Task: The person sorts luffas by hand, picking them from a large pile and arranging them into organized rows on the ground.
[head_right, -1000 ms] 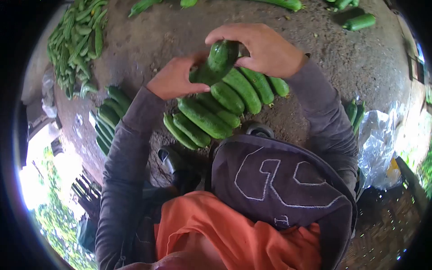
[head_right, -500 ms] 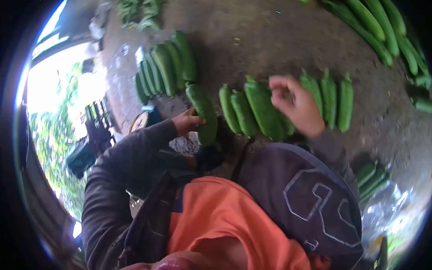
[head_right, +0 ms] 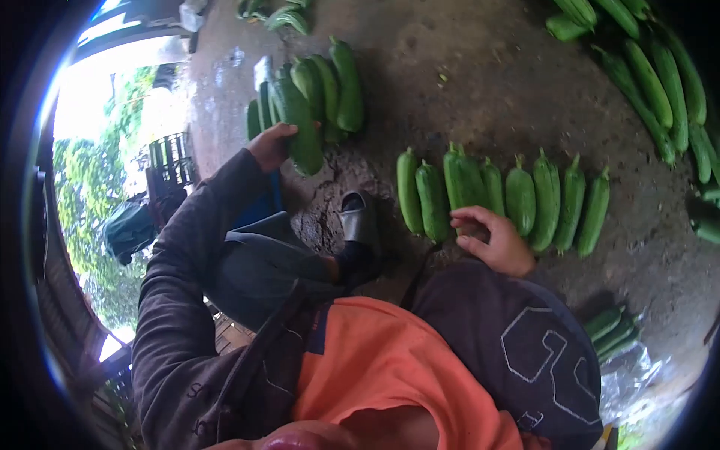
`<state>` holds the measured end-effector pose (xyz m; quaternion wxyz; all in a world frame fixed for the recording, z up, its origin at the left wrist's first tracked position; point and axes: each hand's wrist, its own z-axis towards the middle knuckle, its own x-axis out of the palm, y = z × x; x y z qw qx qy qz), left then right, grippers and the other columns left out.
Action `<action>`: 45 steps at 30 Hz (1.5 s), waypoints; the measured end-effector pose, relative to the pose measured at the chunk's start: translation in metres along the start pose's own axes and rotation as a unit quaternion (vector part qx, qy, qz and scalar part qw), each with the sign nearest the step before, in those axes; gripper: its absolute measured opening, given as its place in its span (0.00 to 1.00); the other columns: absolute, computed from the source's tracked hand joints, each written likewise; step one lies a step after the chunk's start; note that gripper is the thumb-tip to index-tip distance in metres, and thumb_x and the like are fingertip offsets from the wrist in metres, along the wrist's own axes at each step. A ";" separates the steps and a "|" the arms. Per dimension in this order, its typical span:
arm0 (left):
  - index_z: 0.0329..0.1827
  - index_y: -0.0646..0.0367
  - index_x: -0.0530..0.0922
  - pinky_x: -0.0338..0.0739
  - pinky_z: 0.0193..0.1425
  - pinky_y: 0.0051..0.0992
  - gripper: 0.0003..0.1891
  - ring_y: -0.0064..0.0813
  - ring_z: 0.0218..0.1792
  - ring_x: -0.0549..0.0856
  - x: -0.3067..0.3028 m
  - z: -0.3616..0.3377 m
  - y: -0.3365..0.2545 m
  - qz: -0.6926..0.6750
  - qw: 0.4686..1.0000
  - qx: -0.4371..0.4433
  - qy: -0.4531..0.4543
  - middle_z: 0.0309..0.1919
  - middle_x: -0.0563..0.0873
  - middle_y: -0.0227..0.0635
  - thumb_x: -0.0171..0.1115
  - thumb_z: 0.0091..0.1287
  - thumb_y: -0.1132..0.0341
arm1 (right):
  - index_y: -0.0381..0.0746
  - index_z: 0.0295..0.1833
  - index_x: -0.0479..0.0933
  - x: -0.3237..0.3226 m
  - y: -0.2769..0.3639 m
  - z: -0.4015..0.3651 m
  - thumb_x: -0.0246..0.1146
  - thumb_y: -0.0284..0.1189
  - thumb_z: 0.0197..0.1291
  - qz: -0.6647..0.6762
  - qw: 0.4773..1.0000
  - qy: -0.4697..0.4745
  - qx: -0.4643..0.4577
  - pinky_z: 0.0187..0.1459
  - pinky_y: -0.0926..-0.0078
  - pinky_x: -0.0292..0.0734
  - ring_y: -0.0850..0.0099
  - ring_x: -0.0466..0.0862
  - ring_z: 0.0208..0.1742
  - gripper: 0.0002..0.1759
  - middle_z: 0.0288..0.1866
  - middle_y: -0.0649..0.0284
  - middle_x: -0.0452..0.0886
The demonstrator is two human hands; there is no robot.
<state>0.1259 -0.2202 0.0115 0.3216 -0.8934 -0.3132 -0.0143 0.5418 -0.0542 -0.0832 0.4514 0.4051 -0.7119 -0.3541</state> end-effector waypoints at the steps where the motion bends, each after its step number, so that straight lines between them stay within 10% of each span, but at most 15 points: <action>1: 0.61 0.68 0.67 0.66 0.66 0.35 0.27 0.35 0.58 0.76 -0.001 0.001 0.009 0.071 0.997 -0.004 -0.028 0.56 0.77 0.43 0.59 0.61 0.63 | 0.37 0.57 0.72 0.001 0.002 0.000 0.65 0.27 0.55 -0.038 0.999 0.022 -0.009 0.49 0.76 0.74 0.74 0.79 0.47 0.23 0.47 0.62 0.79; 7: 0.55 0.66 0.73 0.75 0.57 0.33 0.25 0.32 0.49 0.81 0.059 0.008 0.084 0.216 0.962 -0.165 0.002 0.49 0.81 0.40 0.69 0.55 0.67 | 0.34 0.58 0.71 0.015 -0.010 -0.006 0.63 0.37 0.58 -0.173 0.897 0.397 0.087 0.53 0.68 0.74 0.65 0.81 0.49 0.25 0.47 0.53 0.81; 13: 0.50 0.69 0.76 0.79 0.47 0.29 0.29 0.31 0.42 0.84 0.052 0.031 0.165 0.277 0.939 -0.203 -0.027 0.43 0.83 0.40 0.76 0.48 0.63 | 0.36 0.55 0.75 0.022 -0.053 -0.010 0.63 0.42 0.59 -0.107 0.859 0.481 0.139 0.54 0.65 0.73 0.62 0.80 0.51 0.25 0.49 0.51 0.80; 19: 0.49 0.68 0.78 0.80 0.44 0.29 0.28 0.30 0.41 0.84 0.063 0.045 0.175 0.306 0.934 -0.176 -0.045 0.41 0.85 0.40 0.76 0.47 0.62 | 0.37 0.50 0.78 0.045 -0.126 -0.014 0.61 0.39 0.61 0.038 0.917 0.398 0.000 0.54 0.69 0.71 0.67 0.78 0.52 0.19 0.49 0.59 0.78; 23: 0.47 0.65 0.80 0.80 0.42 0.30 0.26 0.28 0.38 0.85 0.082 0.043 0.167 0.349 0.922 -0.159 -0.060 0.39 0.86 0.39 0.76 0.47 0.60 | 0.41 0.62 0.70 0.038 -0.107 -0.007 0.59 0.37 0.64 0.248 0.951 0.148 0.113 0.55 0.73 0.71 0.74 0.76 0.52 0.23 0.61 0.62 0.71; 27: 0.45 0.64 0.81 0.81 0.41 0.29 0.30 0.28 0.36 0.86 0.063 0.042 0.166 0.444 0.881 -0.139 -0.082 0.37 0.86 0.40 0.77 0.42 0.53 | 0.40 0.72 0.56 0.052 -0.099 0.011 0.55 0.41 0.67 0.085 0.943 0.316 -0.061 0.67 0.68 0.60 0.68 0.67 0.67 0.32 0.72 0.60 0.61; 33: 0.44 0.65 0.82 0.81 0.41 0.30 0.36 0.33 0.35 0.86 0.031 0.009 0.056 0.605 0.776 -0.141 -0.110 0.36 0.86 0.43 0.77 0.37 0.45 | 0.41 0.72 0.57 0.055 -0.150 -0.018 0.54 0.44 0.67 0.105 0.827 0.525 0.169 0.71 0.71 0.49 0.70 0.58 0.73 0.33 0.72 0.57 0.61; 37: 0.43 0.68 0.81 0.81 0.43 0.32 0.37 0.36 0.37 0.86 -0.075 -0.010 0.008 0.625 0.750 -0.097 -0.194 0.37 0.85 0.46 0.78 0.36 0.46 | 0.42 0.71 0.59 0.048 -0.184 -0.026 0.54 0.42 0.68 0.252 0.772 0.545 0.208 0.70 0.70 0.52 0.69 0.60 0.71 0.31 0.70 0.55 0.63; 45: 0.61 0.67 0.68 0.74 0.58 0.32 0.46 0.43 0.53 0.80 -0.244 -0.002 -0.005 0.528 0.726 -0.046 -0.438 0.52 0.79 0.51 0.77 0.39 0.53 | 0.41 0.69 0.62 0.005 -0.125 -0.024 0.54 0.41 0.67 0.095 0.850 0.392 0.337 0.62 0.72 0.60 0.70 0.67 0.64 0.28 0.65 0.55 0.68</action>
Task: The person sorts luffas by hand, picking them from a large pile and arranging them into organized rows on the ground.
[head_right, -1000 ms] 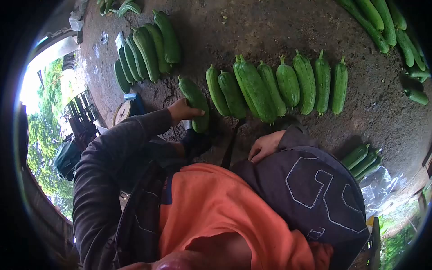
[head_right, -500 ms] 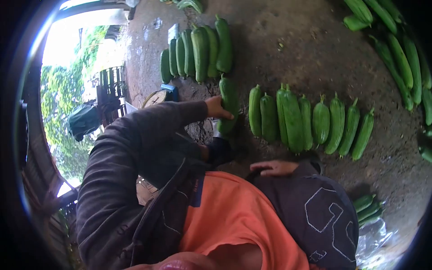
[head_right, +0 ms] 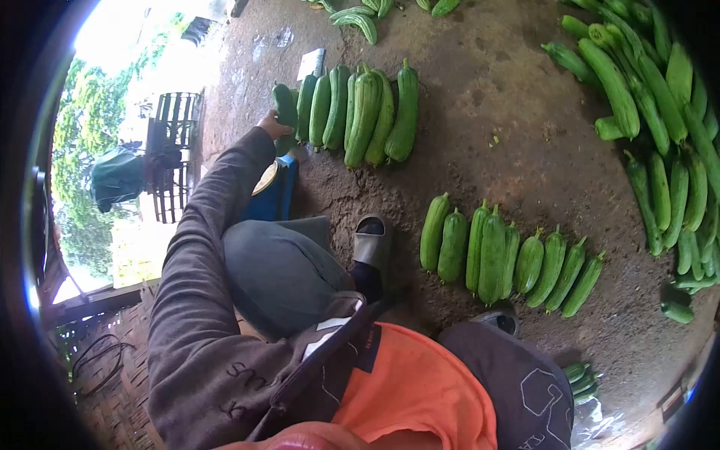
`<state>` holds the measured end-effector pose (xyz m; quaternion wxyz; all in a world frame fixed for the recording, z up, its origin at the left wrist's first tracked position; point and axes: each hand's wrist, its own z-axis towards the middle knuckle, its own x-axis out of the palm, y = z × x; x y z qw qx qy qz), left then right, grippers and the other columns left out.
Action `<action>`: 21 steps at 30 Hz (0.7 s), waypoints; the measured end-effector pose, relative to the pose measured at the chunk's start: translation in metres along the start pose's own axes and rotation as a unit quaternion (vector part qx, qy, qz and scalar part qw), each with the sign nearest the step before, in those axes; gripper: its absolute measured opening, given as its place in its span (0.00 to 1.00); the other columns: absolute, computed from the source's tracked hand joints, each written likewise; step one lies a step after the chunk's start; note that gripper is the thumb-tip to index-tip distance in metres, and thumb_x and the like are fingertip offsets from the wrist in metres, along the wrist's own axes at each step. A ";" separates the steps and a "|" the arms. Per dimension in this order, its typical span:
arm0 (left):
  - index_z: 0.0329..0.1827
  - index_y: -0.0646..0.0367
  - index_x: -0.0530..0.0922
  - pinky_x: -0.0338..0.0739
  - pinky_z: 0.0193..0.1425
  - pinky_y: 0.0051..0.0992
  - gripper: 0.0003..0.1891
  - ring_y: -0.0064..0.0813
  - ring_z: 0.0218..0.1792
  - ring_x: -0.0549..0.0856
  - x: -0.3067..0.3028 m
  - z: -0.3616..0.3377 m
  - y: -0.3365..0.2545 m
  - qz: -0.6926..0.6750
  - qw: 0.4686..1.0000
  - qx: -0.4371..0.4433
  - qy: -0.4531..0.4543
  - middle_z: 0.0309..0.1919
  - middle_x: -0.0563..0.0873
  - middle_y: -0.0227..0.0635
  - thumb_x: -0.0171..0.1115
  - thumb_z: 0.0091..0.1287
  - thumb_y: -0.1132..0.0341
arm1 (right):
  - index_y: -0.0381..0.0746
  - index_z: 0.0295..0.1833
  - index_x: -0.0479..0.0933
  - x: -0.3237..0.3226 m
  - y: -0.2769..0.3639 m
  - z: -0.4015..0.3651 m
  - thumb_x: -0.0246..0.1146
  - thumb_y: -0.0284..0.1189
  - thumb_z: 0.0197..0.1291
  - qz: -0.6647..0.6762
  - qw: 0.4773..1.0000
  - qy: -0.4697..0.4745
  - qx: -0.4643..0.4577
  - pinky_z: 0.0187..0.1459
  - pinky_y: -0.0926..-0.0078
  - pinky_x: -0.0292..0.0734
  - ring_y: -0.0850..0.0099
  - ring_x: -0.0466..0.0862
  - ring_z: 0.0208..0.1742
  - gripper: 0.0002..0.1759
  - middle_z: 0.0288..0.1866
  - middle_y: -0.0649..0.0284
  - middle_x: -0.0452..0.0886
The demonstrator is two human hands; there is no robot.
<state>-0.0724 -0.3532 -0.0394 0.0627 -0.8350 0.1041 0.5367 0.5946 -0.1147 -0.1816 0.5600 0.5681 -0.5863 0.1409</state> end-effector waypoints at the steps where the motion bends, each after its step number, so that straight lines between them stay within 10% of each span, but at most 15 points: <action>1: 0.62 0.66 0.67 0.74 0.58 0.32 0.45 0.44 0.54 0.80 0.001 0.007 0.003 0.018 1.000 -0.015 -0.011 0.53 0.79 0.51 0.76 0.40 0.54 | 0.41 0.68 0.63 -0.001 0.002 -0.015 0.54 0.41 0.67 0.017 0.999 -0.045 0.014 0.61 0.72 0.61 0.70 0.67 0.63 0.27 0.64 0.55 0.69; 8: 0.60 0.63 0.69 0.76 0.54 0.35 0.39 0.41 0.52 0.81 0.026 0.065 0.034 -0.006 0.998 -0.025 -0.062 0.51 0.80 0.48 0.74 0.45 0.56 | 0.40 0.66 0.66 0.010 0.000 -0.109 0.54 0.40 0.67 0.138 0.944 -0.294 0.065 0.55 0.73 0.68 0.71 0.74 0.56 0.25 0.60 0.54 0.73; 9: 0.59 0.62 0.70 0.77 0.51 0.35 0.36 0.38 0.49 0.82 0.045 0.080 0.052 -0.201 0.973 0.109 0.007 0.51 0.81 0.45 0.72 0.49 0.55 | 0.40 0.65 0.66 0.017 0.000 -0.116 0.54 0.40 0.67 0.151 0.938 -0.307 0.063 0.54 0.73 0.69 0.71 0.74 0.55 0.25 0.59 0.54 0.74; 17: 0.63 0.61 0.66 0.72 0.59 0.39 0.38 0.45 0.55 0.78 0.065 0.148 0.129 0.045 0.988 0.098 -0.107 0.54 0.78 0.49 0.71 0.49 0.58 | 0.39 0.62 0.70 0.039 0.004 -0.148 0.54 0.38 0.67 0.119 0.911 -0.387 -0.076 0.47 0.74 0.77 0.72 0.82 0.48 0.22 0.54 0.53 0.79; 18: 0.64 0.61 0.66 0.71 0.60 0.39 0.38 0.46 0.56 0.77 0.058 0.146 0.128 0.066 0.986 0.083 -0.130 0.55 0.78 0.50 0.71 0.49 0.59 | 0.39 0.54 0.74 0.038 0.015 -0.166 0.54 0.38 0.65 0.070 0.854 -0.500 -0.130 0.29 0.79 0.77 0.76 0.82 0.31 0.17 0.42 0.61 0.84; 21: 0.65 0.61 0.65 0.68 0.64 0.40 0.39 0.48 0.59 0.74 0.042 0.151 0.108 0.067 0.973 0.142 -0.169 0.58 0.75 0.51 0.70 0.49 0.60 | 0.41 0.46 0.77 0.005 0.039 -0.232 0.60 0.36 0.61 0.006 0.641 -0.745 -0.183 0.30 0.79 0.76 0.78 0.80 0.33 0.12 0.37 0.66 0.83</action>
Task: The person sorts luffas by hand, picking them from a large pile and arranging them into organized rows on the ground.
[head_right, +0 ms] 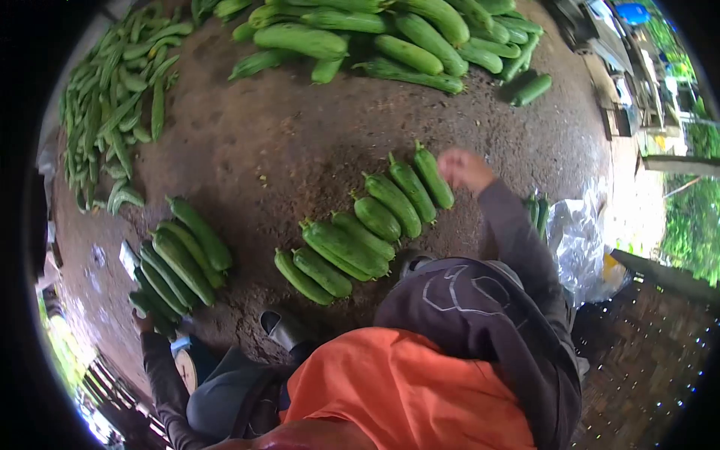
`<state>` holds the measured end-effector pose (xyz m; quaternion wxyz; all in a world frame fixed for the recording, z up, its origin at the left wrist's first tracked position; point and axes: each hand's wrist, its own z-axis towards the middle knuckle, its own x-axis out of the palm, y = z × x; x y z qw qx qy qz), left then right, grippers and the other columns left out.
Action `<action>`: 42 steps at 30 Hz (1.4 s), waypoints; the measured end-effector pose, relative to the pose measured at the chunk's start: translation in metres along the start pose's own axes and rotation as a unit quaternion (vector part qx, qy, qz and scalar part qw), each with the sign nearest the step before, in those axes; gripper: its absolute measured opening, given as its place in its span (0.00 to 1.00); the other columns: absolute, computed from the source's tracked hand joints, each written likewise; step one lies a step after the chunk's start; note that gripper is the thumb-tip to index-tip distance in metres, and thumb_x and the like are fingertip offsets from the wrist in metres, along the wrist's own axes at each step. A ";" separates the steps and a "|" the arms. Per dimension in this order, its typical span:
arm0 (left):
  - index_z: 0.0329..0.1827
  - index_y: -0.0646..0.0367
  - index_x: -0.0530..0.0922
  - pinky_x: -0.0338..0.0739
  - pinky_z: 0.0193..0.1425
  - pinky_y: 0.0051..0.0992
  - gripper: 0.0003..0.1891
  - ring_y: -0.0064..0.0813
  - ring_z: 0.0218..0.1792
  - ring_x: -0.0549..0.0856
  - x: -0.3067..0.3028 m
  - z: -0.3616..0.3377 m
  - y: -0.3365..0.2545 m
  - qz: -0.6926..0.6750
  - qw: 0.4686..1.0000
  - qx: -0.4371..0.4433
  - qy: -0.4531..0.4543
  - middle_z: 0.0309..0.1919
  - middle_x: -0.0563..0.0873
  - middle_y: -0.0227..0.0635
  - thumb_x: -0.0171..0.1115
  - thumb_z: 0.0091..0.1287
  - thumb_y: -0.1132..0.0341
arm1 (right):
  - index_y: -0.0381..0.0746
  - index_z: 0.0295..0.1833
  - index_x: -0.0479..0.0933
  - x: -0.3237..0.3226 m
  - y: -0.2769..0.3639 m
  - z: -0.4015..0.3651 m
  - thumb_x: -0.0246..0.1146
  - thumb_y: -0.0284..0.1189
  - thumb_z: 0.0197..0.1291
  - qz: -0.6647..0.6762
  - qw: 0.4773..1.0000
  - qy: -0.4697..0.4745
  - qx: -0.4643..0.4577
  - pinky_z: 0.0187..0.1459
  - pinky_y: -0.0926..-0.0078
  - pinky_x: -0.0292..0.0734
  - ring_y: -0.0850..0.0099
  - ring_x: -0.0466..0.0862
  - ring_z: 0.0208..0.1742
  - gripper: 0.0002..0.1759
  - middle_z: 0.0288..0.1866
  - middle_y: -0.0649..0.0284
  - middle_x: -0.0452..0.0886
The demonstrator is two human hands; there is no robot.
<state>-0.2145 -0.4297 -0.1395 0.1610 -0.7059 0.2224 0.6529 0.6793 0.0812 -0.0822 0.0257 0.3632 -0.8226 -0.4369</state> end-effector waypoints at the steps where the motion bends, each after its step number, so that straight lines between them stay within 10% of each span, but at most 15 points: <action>1: 0.65 0.61 0.65 0.65 0.66 0.41 0.39 0.48 0.61 0.72 -0.011 0.005 -0.012 -0.016 0.999 0.035 -0.016 0.60 0.73 0.52 0.70 0.49 0.61 | 0.43 0.47 0.77 -0.017 0.013 0.018 0.62 0.38 0.60 -0.054 0.992 -0.114 -0.017 0.32 0.77 0.77 0.78 0.80 0.33 0.13 0.36 0.67 0.83; 2: 0.65 0.61 0.65 0.64 0.67 0.40 0.38 0.48 0.62 0.70 -0.021 0.012 -0.029 -0.045 0.994 0.090 -0.036 0.61 0.71 0.52 0.69 0.49 0.63 | 0.42 0.48 0.77 -0.040 -0.003 0.057 0.65 0.38 0.56 -0.179 0.947 -0.213 -0.163 0.38 0.70 0.79 0.71 0.80 0.34 0.17 0.36 0.66 0.81; 7: 0.66 0.59 0.64 0.58 0.71 0.39 0.34 0.48 0.69 0.63 -0.131 -0.016 -0.225 -0.070 0.944 0.315 -0.070 0.68 0.63 0.49 0.62 0.52 0.75 | 0.43 0.54 0.73 -0.056 0.072 0.134 0.70 0.38 0.47 -0.462 0.744 -0.373 -0.305 0.52 0.60 0.73 0.58 0.74 0.53 0.27 0.51 0.60 0.73; 17: 0.59 0.60 0.71 0.60 0.70 0.38 0.29 0.48 0.67 0.65 -0.177 -0.123 -0.420 -0.093 0.885 0.449 0.087 0.66 0.66 0.47 0.63 0.50 0.77 | 0.40 0.52 0.76 -0.046 0.048 0.169 0.71 0.44 0.46 -0.308 0.814 -0.435 -0.231 0.39 0.63 0.77 0.64 0.81 0.44 0.29 0.47 0.59 0.78; 20: 0.58 0.60 0.72 0.62 0.69 0.37 0.29 0.47 0.67 0.66 -0.164 -0.138 -0.434 -0.104 0.871 0.454 0.156 0.66 0.66 0.46 0.64 0.49 0.78 | 0.37 0.52 0.76 -0.046 0.030 0.129 0.69 0.48 0.49 0.166 0.951 -0.246 -0.083 0.32 0.74 0.76 0.72 0.82 0.36 0.31 0.43 0.62 0.80; 31: 0.58 0.61 0.72 0.60 0.70 0.36 0.28 0.46 0.67 0.66 -0.154 -0.157 -0.454 -0.126 0.837 0.486 0.218 0.66 0.67 0.46 0.63 0.49 0.79 | 0.34 0.54 0.73 0.060 -0.060 -0.055 0.59 0.43 0.63 0.413 0.904 -0.105 0.036 0.25 0.83 0.74 0.73 0.83 0.30 0.24 0.39 0.60 0.82; 35: 0.58 0.61 0.72 0.63 0.68 0.36 0.27 0.46 0.67 0.67 -0.158 -0.163 -0.453 -0.105 0.835 0.497 0.211 0.66 0.66 0.45 0.64 0.51 0.79 | 0.36 0.51 0.75 0.054 -0.046 -0.052 0.56 0.48 0.64 -0.023 0.983 -0.163 0.079 0.28 0.74 0.78 0.69 0.84 0.29 0.25 0.29 0.57 0.82; 38: 0.57 0.60 0.73 0.64 0.67 0.36 0.27 0.46 0.66 0.67 -0.155 -0.164 -0.450 -0.096 0.840 0.486 0.220 0.66 0.66 0.45 0.65 0.51 0.79 | 0.36 0.49 0.75 0.012 -0.001 -0.028 0.56 0.50 0.63 -0.390 0.910 -0.142 0.020 0.36 0.61 0.79 0.62 0.83 0.29 0.26 0.26 0.57 0.80; 42: 0.57 0.59 0.73 0.65 0.67 0.36 0.28 0.45 0.66 0.68 -0.158 -0.169 -0.461 -0.085 0.842 0.480 0.230 0.66 0.66 0.44 0.67 0.49 0.79 | 0.37 0.54 0.71 -0.023 0.050 0.056 0.59 0.44 0.60 -0.444 0.856 -0.222 -0.142 0.48 0.57 0.76 0.57 0.81 0.40 0.24 0.39 0.53 0.80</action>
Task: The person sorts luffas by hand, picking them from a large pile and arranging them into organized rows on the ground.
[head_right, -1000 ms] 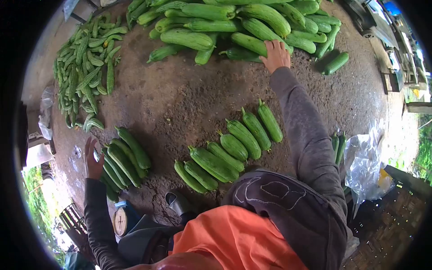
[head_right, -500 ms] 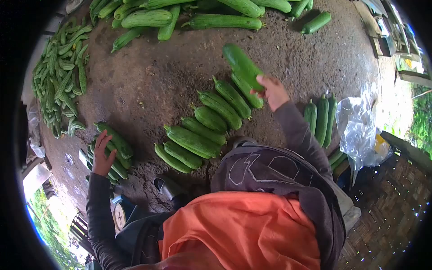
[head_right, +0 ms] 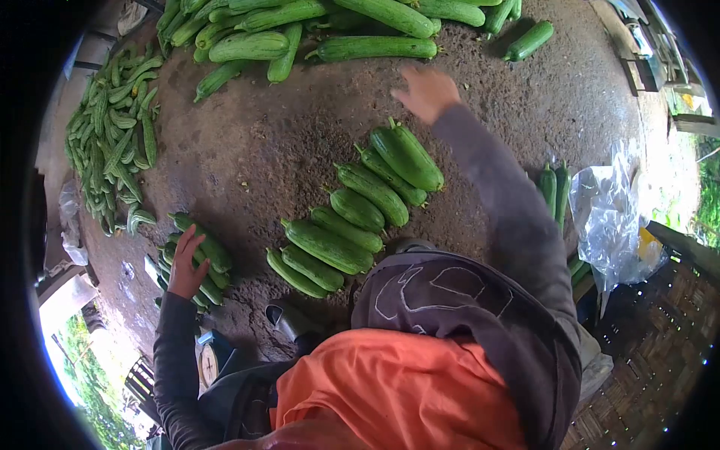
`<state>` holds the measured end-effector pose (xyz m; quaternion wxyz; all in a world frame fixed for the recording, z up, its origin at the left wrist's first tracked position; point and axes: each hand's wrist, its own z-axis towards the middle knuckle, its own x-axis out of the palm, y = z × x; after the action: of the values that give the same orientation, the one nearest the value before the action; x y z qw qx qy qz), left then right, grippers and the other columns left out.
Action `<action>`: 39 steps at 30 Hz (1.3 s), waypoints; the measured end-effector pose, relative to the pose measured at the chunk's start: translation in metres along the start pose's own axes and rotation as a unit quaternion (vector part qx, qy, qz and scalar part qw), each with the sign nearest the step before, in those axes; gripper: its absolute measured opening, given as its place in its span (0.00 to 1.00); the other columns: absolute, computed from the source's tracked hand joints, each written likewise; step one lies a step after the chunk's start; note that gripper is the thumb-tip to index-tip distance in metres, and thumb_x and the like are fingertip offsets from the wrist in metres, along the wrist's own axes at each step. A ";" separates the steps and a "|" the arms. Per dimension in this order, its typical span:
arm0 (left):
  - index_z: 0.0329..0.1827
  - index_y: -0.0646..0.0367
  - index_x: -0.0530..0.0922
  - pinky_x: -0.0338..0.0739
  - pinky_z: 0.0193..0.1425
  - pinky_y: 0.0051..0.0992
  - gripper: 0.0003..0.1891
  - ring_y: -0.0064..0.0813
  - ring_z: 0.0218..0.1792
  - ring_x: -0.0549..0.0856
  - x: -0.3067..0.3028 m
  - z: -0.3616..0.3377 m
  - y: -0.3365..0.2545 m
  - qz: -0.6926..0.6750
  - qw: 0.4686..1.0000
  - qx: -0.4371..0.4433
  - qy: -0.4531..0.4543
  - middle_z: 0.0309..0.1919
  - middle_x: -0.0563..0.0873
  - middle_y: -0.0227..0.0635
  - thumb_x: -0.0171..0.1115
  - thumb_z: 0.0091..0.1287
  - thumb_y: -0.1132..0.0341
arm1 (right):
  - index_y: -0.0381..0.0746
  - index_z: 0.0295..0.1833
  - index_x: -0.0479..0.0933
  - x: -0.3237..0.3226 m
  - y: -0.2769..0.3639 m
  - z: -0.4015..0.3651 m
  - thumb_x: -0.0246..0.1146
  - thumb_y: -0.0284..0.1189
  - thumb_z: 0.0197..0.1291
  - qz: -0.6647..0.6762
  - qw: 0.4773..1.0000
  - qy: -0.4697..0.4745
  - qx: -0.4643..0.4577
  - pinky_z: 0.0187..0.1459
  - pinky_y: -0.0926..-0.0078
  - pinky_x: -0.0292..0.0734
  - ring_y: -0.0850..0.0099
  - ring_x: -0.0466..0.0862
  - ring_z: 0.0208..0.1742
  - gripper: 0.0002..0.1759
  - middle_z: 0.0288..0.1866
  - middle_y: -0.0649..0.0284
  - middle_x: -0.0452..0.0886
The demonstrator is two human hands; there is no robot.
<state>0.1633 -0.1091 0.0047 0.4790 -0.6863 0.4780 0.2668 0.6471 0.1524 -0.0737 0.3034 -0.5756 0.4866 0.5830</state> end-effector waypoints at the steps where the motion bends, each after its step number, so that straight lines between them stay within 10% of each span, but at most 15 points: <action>1: 0.57 0.59 0.73 0.65 0.67 0.36 0.29 0.44 0.66 0.68 -0.001 0.003 -0.006 0.009 1.000 0.007 -0.001 0.66 0.66 0.44 0.67 0.48 0.79 | 0.39 0.58 0.69 0.018 -0.006 0.033 0.61 0.42 0.58 -0.032 0.994 -0.085 -0.060 0.51 0.60 0.74 0.57 0.77 0.48 0.26 0.46 0.54 0.77; 4: 0.57 0.58 0.73 0.66 0.67 0.36 0.29 0.44 0.66 0.68 -0.004 0.015 -0.027 0.023 1.000 0.021 0.000 0.66 0.67 0.42 0.68 0.48 0.79 | 0.40 0.56 0.70 0.074 -0.013 0.112 0.60 0.35 0.57 -0.112 0.957 -0.240 -0.122 0.55 0.59 0.71 0.58 0.75 0.55 0.21 0.51 0.57 0.76; 9: 0.57 0.57 0.73 0.66 0.67 0.37 0.27 0.45 0.65 0.69 -0.002 0.022 -0.043 0.017 0.998 0.054 0.024 0.65 0.68 0.42 0.67 0.51 0.76 | 0.41 0.55 0.70 0.082 -0.011 0.132 0.51 0.25 0.60 -0.153 0.977 -0.132 -0.068 0.53 0.57 0.73 0.59 0.75 0.57 0.17 0.52 0.57 0.76; 11: 0.58 0.56 0.73 0.66 0.67 0.37 0.26 0.45 0.64 0.69 -0.003 0.017 -0.049 -0.035 0.996 0.065 0.040 0.64 0.69 0.43 0.66 0.53 0.73 | 0.44 0.66 0.63 0.067 -0.005 0.113 0.65 0.31 0.49 -0.075 0.987 -0.093 -0.111 0.64 0.56 0.63 0.56 0.69 0.64 0.36 0.62 0.54 0.72; 16: 0.70 0.59 0.57 0.61 0.70 0.39 0.39 0.49 0.66 0.65 0.009 0.023 -0.074 -0.145 0.988 0.057 -0.011 0.64 0.67 0.51 0.66 0.55 0.66 | 0.42 0.60 0.70 -0.004 0.092 0.043 0.70 0.22 0.43 0.184 0.942 -0.165 -0.229 0.58 0.62 0.72 0.58 0.76 0.57 0.34 0.56 0.55 0.76; 20: 0.72 0.60 0.51 0.62 0.69 0.36 0.45 0.44 0.66 0.68 0.032 0.047 -0.114 -0.238 0.945 0.109 -0.197 0.63 0.68 0.52 0.69 0.55 0.61 | 0.37 0.60 0.68 -0.042 0.185 -0.018 0.73 0.29 0.48 0.534 0.812 0.057 -0.230 0.56 0.65 0.73 0.66 0.76 0.57 0.33 0.56 0.57 0.75; 24: 0.67 0.64 0.59 0.70 0.62 0.33 0.40 0.39 0.57 0.77 0.011 0.033 -0.128 -0.401 0.905 0.063 -0.130 0.55 0.76 0.50 0.70 0.54 0.61 | 0.37 0.62 0.65 -0.036 0.243 -0.050 0.74 0.31 0.47 0.611 0.725 0.175 -0.266 0.60 0.61 0.68 0.63 0.71 0.62 0.37 0.61 0.54 0.71; 27: 0.62 0.66 0.65 0.74 0.57 0.32 0.36 0.36 0.51 0.81 0.010 -0.012 -0.084 -0.332 0.940 -0.043 -0.066 0.49 0.81 0.47 0.72 0.53 0.60 | 0.40 0.64 0.65 -0.013 0.219 -0.024 0.74 0.36 0.46 0.316 0.831 -0.016 -0.456 0.64 0.57 0.61 0.57 0.66 0.66 0.39 0.65 0.52 0.66; 33: 0.56 0.65 0.72 0.78 0.51 0.31 0.36 0.32 0.43 0.84 0.024 -0.140 0.066 -0.243 0.898 -0.329 -0.162 0.43 0.84 0.43 0.75 0.47 0.55 | 0.50 0.72 0.57 0.021 0.111 0.038 0.72 0.41 0.45 -0.139 0.950 -0.239 -0.143 0.68 0.49 0.52 0.54 0.52 0.75 0.47 0.75 0.56 0.51; 39: 0.50 0.64 0.77 0.79 0.41 0.30 0.24 0.29 0.37 0.85 0.085 -0.186 0.197 -0.392 0.746 -0.484 -0.236 0.36 0.85 0.39 0.72 0.53 0.61 | 0.51 0.72 0.57 0.100 0.008 0.087 0.70 0.41 0.49 0.000 0.977 -0.105 -0.187 0.68 0.53 0.56 0.51 0.57 0.72 0.45 0.73 0.49 0.56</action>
<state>0.0012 -0.3293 -0.0707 0.2427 -0.8679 -0.1544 0.4051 0.5916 0.2085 -0.1801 0.2396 -0.5575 0.3347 0.7210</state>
